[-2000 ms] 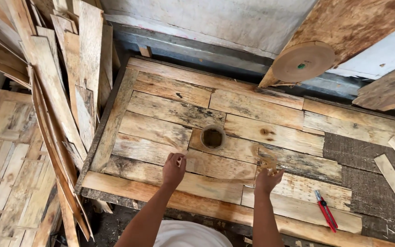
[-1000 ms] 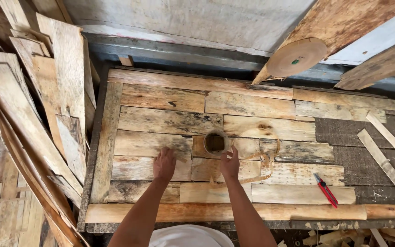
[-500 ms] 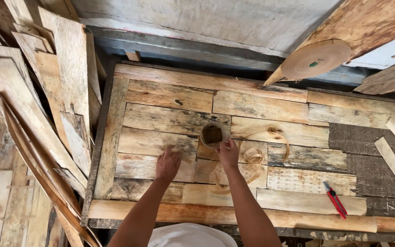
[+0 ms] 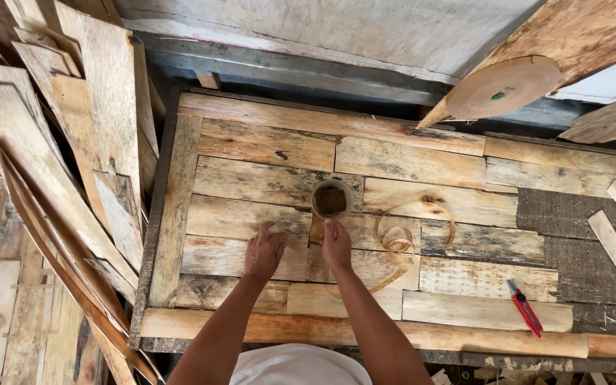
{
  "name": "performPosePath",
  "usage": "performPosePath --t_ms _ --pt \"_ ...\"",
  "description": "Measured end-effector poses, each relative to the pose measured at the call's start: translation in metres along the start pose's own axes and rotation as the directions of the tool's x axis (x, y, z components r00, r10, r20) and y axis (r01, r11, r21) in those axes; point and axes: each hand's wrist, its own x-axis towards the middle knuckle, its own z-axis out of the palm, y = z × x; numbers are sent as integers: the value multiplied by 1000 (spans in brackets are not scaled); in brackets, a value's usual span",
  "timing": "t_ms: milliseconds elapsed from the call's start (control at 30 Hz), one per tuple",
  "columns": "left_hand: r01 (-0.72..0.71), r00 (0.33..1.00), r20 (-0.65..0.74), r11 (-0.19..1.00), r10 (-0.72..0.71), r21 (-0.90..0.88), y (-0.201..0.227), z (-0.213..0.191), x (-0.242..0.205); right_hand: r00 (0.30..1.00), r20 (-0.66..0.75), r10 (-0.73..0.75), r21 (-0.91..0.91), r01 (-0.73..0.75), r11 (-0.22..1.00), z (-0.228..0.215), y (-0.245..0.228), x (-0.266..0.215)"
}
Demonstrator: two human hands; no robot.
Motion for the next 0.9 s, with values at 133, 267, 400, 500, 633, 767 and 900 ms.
performPosePath --t_ms 133,267,400,500,633,767,900 --pt "14 1000 21 1000 -14 -11 8 -9 0 995 -47 88 65 -85 994 4 -5 -2" --pt "-6 998 -64 991 -3 -131 30 3 3 991 -130 -5 198 31 980 -12 39 7" --pt "-148 983 -139 963 119 -224 83 24 1 977 -189 -94 77 110 991 -57 35 -33" --pt "-141 989 3 955 147 -262 149 23 -2 972 -231 -47 261 108 959 -101 50 -52" --pt "-337 934 -13 871 356 -359 204 74 -4 929 -370 -6 349 145 926 -173 77 -73" --pt "-445 864 43 800 502 -401 274 111 -10 864 -504 26 253 118 960 -250 108 -86" --pt "-434 840 131 796 527 -422 334 154 -19 743 -669 -12 135 138 981 -320 144 -91"
